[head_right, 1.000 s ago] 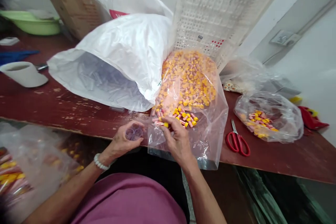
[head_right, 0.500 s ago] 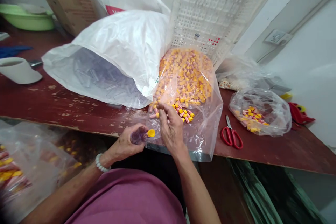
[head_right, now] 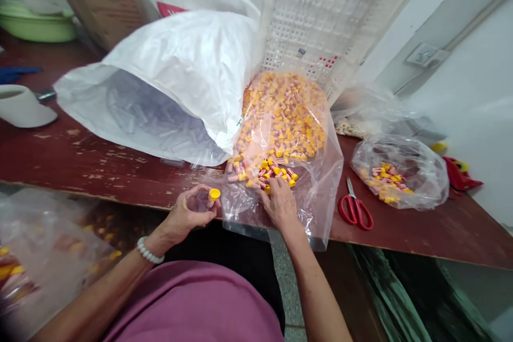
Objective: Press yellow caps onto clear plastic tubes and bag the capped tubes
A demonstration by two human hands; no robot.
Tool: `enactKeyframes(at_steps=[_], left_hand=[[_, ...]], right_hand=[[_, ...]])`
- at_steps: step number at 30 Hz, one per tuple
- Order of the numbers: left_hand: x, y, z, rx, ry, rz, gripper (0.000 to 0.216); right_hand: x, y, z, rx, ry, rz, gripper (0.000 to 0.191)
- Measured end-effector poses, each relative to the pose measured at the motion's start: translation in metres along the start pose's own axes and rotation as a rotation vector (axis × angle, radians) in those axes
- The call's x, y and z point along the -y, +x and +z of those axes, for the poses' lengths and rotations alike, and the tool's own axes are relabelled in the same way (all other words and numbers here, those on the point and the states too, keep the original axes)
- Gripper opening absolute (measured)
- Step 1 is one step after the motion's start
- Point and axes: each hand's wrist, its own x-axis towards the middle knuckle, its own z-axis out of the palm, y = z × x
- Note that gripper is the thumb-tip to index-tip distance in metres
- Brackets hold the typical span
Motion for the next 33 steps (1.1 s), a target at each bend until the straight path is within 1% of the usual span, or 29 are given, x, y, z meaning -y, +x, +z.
enactKeyframes(at_steps=[2,4,7,10,12,13,14,16,18,20,23,26,28,29,30,31,33], left_hand=[[0.003,0.0,0.0,0.021,-0.113,-0.034,0.037],[0.006,-0.001,0.002,0.058,-0.188,-0.035,0.036],[0.006,-0.002,0.005,0.092,-0.2,-0.012,0.035],[0.003,-0.001,0.007,0.059,-0.132,0.009,0.038],[0.003,0.001,0.008,0.026,-0.036,0.065,0.036],[0.004,0.002,0.009,0.012,0.033,0.106,0.034],[0.006,0.003,0.01,-0.001,0.113,0.151,0.033],[0.008,0.004,0.011,-0.012,0.285,0.227,0.033],[0.008,0.004,0.012,0.001,0.435,0.273,0.034],[0.004,0.003,0.014,0.025,0.53,0.3,0.035],[-0.003,0.001,0.015,0.066,0.581,0.307,0.033],[-0.007,-0.001,0.015,0.084,0.605,0.309,0.031],[-0.007,-0.001,0.014,0.087,0.629,0.318,0.03],[-0.007,-0.001,0.014,0.092,0.642,0.325,0.031],[-0.006,0.0,0.013,0.097,0.656,0.333,0.032],[-0.006,0.0,0.013,0.101,0.673,0.344,0.034],[-0.005,0.0,0.012,0.101,0.717,0.374,0.038]], right_hand=[[-0.01,-0.009,0.004,0.077,-0.147,0.046,0.021],[-0.014,-0.015,0.008,0.093,-0.182,0.08,0.018],[-0.018,-0.015,0.012,0.053,-0.115,0.088,0.009],[-0.019,-0.011,0.009,-0.015,-0.053,0.097,0.009],[-0.011,-0.011,0.003,-0.098,-0.015,0.126,0.012],[-0.002,-0.012,-0.002,-0.141,0.053,0.162,0.014],[0.009,-0.014,-0.008,-0.169,0.171,0.205,0.016],[0.038,-0.018,-0.019,-0.164,0.516,0.281,0.016],[0.066,-0.022,-0.028,-0.073,0.812,0.279,0.014],[0.086,-0.026,-0.032,0.027,0.913,0.226,0.012],[0.095,-0.031,-0.03,0.109,0.836,0.168,0.012],[0.092,-0.033,-0.029,0.15,0.704,0.114,0.013],[0.09,-0.031,-0.032,0.18,0.623,0.045,0.014],[0.089,-0.029,-0.035,0.172,0.577,0.005,0.015],[0.088,-0.027,-0.037,0.139,0.529,-0.024,0.015],[0.086,-0.023,-0.039,0.076,0.486,-0.037,0.015],[0.083,-0.013,-0.039,-0.122,0.432,-0.01,0.015]])
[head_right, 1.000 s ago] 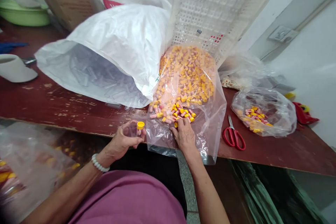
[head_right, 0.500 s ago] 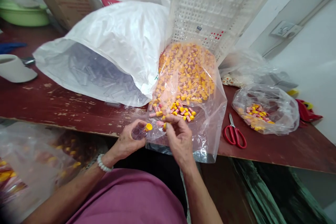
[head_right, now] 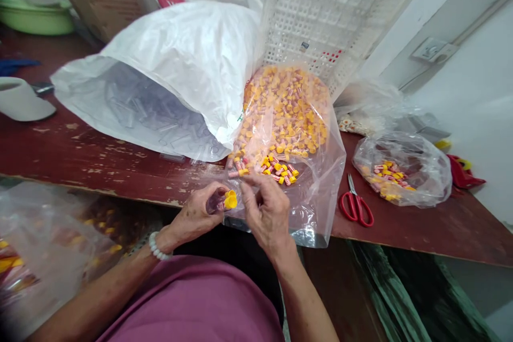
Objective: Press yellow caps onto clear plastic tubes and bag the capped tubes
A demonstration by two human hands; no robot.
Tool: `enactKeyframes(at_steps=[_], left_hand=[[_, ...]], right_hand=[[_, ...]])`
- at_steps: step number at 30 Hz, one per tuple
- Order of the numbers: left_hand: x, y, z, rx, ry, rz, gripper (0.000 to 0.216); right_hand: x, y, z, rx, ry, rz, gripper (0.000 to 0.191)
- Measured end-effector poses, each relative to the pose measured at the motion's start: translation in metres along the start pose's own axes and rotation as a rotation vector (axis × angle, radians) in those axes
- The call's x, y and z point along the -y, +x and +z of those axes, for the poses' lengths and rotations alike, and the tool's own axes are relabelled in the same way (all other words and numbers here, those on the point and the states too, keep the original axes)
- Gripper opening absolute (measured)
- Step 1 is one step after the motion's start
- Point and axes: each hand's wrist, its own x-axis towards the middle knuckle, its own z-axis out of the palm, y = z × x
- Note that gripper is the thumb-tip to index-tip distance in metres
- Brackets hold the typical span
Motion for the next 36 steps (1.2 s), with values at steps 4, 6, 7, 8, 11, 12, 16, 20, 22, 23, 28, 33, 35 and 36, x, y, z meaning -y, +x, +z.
enactKeyframes(at_steps=[4,6,7,8,11,12,16,20,22,23,28,33,35,36], left_hand=[[-0.001,-0.003,0.008,0.025,0.109,0.074,0.033],[-0.001,-0.006,0.015,0.041,0.115,0.093,0.022],[-0.001,-0.007,0.018,0.049,0.093,0.087,0.019],[0.0,-0.009,0.02,0.06,0.05,0.068,0.019],[0.008,-0.009,0.018,0.051,-0.166,-0.064,0.03],[0.012,-0.008,0.015,0.016,-0.25,-0.126,0.033],[0.027,-0.002,-0.007,-0.186,-0.56,-0.387,0.042],[0.027,0.0,-0.019,-0.292,-0.681,-0.488,0.052],[0.025,0.0,-0.017,-0.285,-0.692,-0.479,0.052],[0.024,0.0,-0.014,-0.272,-0.693,-0.476,0.051],[0.03,0.002,0.0,-0.233,-0.665,-0.425,0.045],[0.032,0.003,0.002,-0.23,-0.45,-0.235,0.037],[0.029,0.002,0.002,-0.215,-0.36,-0.19,0.033],[0.027,0.001,0.002,-0.203,-0.329,-0.169,0.032]], right_hand=[[-0.001,0.012,0.023,-0.335,-0.027,-0.077,0.023],[0.001,0.012,0.041,-0.3,-0.036,-0.204,0.028],[0.002,0.011,0.05,-0.259,-0.036,-0.257,0.03],[0.0,0.011,0.055,-0.218,-0.029,-0.289,0.03],[-0.019,0.016,0.055,-0.236,-0.058,-0.195,0.023],[-0.031,0.018,0.05,-0.241,-0.112,-0.122,0.023],[-0.081,0.021,0.022,-0.121,-0.345,0.057,0.019],[-0.103,0.006,0.013,0.015,-0.439,0.053,0.018],[-0.101,0.002,0.018,0.061,-0.498,0.061,0.019],[-0.098,0.001,0.023,0.088,-0.527,0.061,0.019],[-0.083,0.016,0.048,0.268,-0.676,0.057,0.021],[-0.082,0.027,0.042,0.253,-0.674,0.118,0.017],[-0.079,0.027,0.03,0.176,-0.665,0.156,0.017],[-0.074,0.026,0.025,0.105,-0.605,0.18,0.019]])
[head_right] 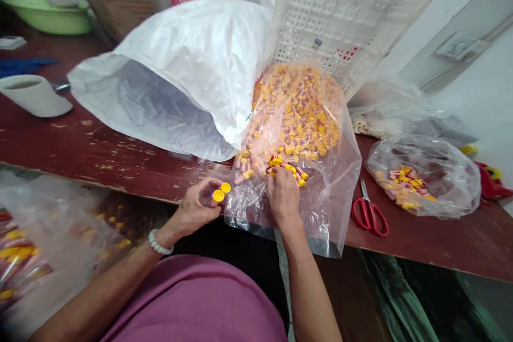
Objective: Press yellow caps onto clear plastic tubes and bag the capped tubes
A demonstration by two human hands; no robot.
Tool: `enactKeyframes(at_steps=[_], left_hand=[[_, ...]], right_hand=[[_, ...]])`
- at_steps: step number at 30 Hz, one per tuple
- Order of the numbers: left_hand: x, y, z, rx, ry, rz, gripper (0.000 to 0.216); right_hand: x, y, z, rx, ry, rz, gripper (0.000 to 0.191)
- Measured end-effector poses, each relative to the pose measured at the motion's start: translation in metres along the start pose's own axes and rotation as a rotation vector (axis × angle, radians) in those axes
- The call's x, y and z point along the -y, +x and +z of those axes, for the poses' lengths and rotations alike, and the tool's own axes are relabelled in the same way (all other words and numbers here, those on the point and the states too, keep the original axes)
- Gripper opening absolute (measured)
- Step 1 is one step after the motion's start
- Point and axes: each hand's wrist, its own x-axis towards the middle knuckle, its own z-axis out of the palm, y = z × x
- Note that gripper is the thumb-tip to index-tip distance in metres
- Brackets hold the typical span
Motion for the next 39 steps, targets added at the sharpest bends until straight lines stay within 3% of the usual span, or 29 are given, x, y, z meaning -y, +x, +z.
enactKeyframes(at_steps=[3,6,11,14,17,19,21,23,25,28,30,34,39], left_hand=[[-0.005,-0.003,0.004,0.057,0.068,0.055,0.035],[-0.012,-0.005,0.008,0.139,0.13,0.11,0.039],[-0.028,-0.009,0.005,0.205,0.177,0.179,0.034],[-0.032,-0.01,0.001,0.193,0.226,0.182,0.034],[-0.029,-0.012,0.003,0.219,0.328,0.216,0.032],[-0.025,-0.015,0.01,0.276,0.391,0.274,0.03],[-0.021,-0.02,0.019,0.345,0.409,0.3,0.027],[-0.017,-0.025,0.024,0.396,0.371,0.269,0.024],[-0.015,-0.026,0.024,0.406,0.285,0.187,0.024],[-0.013,-0.02,0.014,0.342,0.071,0.01,0.023],[-0.01,-0.014,0.005,0.274,-0.075,-0.107,0.024],[-0.002,-0.005,0.0,0.19,-0.212,-0.176,0.03],[0.002,-0.006,0.006,0.174,-0.205,-0.138,0.032]], right_hand=[[0.017,-0.016,-0.02,-0.155,0.482,0.063,0.023],[0.046,-0.036,-0.029,-0.168,0.818,-0.035,0.019],[0.063,-0.052,-0.029,-0.114,0.734,-0.243,0.01],[0.054,-0.044,-0.039,-0.13,0.814,-0.226,0.008],[0.051,-0.026,-0.045,-0.295,0.828,-0.117,0.014],[0.057,-0.018,-0.041,-0.413,0.721,-0.13,0.017],[0.066,-0.015,-0.03,-0.387,0.595,-0.252,0.025],[0.071,-0.014,-0.016,-0.273,0.532,-0.366,0.03],[0.064,-0.012,-0.007,-0.254,0.546,-0.34,0.027],[0.025,-0.003,-0.002,-0.358,0.439,-0.106,0.023],[-0.01,0.003,-0.001,-0.261,0.199,-0.01,0.023],[-0.06,0.004,0.011,-0.144,0.124,-0.046,0.018],[-0.059,-0.006,0.008,-0.164,0.116,-0.013,0.022]])
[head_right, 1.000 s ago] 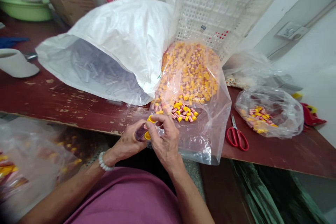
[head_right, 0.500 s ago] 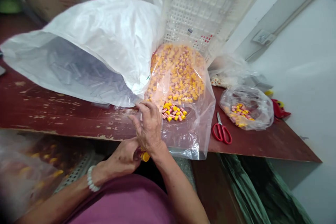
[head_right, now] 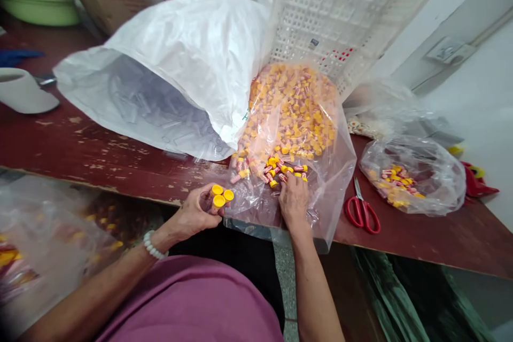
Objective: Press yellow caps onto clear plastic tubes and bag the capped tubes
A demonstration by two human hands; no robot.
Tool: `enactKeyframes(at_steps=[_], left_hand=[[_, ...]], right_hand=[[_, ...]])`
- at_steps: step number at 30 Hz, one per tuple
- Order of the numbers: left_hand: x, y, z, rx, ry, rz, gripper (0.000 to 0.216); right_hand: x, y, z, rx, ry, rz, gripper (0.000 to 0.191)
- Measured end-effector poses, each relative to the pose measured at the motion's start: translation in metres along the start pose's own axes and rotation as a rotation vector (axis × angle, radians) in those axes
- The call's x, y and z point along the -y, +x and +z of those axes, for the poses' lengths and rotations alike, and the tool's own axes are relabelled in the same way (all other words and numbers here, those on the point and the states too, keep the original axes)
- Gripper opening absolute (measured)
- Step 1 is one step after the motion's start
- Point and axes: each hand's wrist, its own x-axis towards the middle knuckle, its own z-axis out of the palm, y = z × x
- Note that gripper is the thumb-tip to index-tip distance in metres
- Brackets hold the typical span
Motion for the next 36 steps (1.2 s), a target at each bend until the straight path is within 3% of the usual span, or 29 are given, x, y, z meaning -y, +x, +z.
enactKeyframes(at_steps=[3,7,11,14,17,19,22,24,26,28,31,33,36], left_hand=[[-0.006,0.0,0.004,0.02,0.08,0.018,0.029],[-0.018,0.0,0.009,0.065,0.261,0.086,0.033],[-0.022,0.0,0.011,0.08,0.401,0.178,0.029],[-0.02,0.0,0.01,0.077,0.474,0.212,0.032],[-0.017,0.0,0.013,0.079,0.594,0.215,0.034],[-0.015,-0.001,0.019,0.107,0.669,0.22,0.028],[-0.016,-0.004,0.027,0.159,0.696,0.214,0.021],[-0.02,-0.007,0.028,0.162,0.619,0.167,0.024],[-0.022,-0.009,0.024,0.136,0.447,0.084,0.028],[-0.023,-0.009,0.017,0.109,0.227,-0.05,0.027],[-0.02,-0.007,0.006,0.096,-0.091,-0.231,0.025],[-0.019,-0.006,0.003,0.1,-0.241,-0.249,0.024],[-0.018,-0.008,0.002,0.123,-0.373,-0.193,0.023]], right_hand=[[0.034,-0.003,-0.023,0.016,0.125,-0.037,0.022],[0.094,-0.019,-0.051,0.252,0.451,-0.347,0.02],[0.119,-0.034,-0.055,0.368,0.488,-0.524,0.028],[0.116,-0.03,-0.052,0.284,0.482,-0.487,0.027],[0.116,-0.019,-0.045,0.011,0.506,-0.279,0.023],[0.123,-0.014,-0.033,-0.148,0.507,-0.217,0.025],[0.133,-0.011,-0.012,-0.079,0.523,-0.29,0.034],[0.133,-0.011,-0.005,-0.006,0.611,-0.215,0.034],[0.125,-0.009,-0.008,-0.044,0.699,-0.056,0.035],[0.115,-0.01,-0.018,-0.034,0.689,-0.027,0.038],[0.107,-0.021,-0.029,0.16,0.481,-0.34,0.047],[0.11,-0.034,-0.026,0.281,0.331,-0.559,0.069],[0.121,-0.054,-0.011,0.322,0.225,-0.65,0.089]])
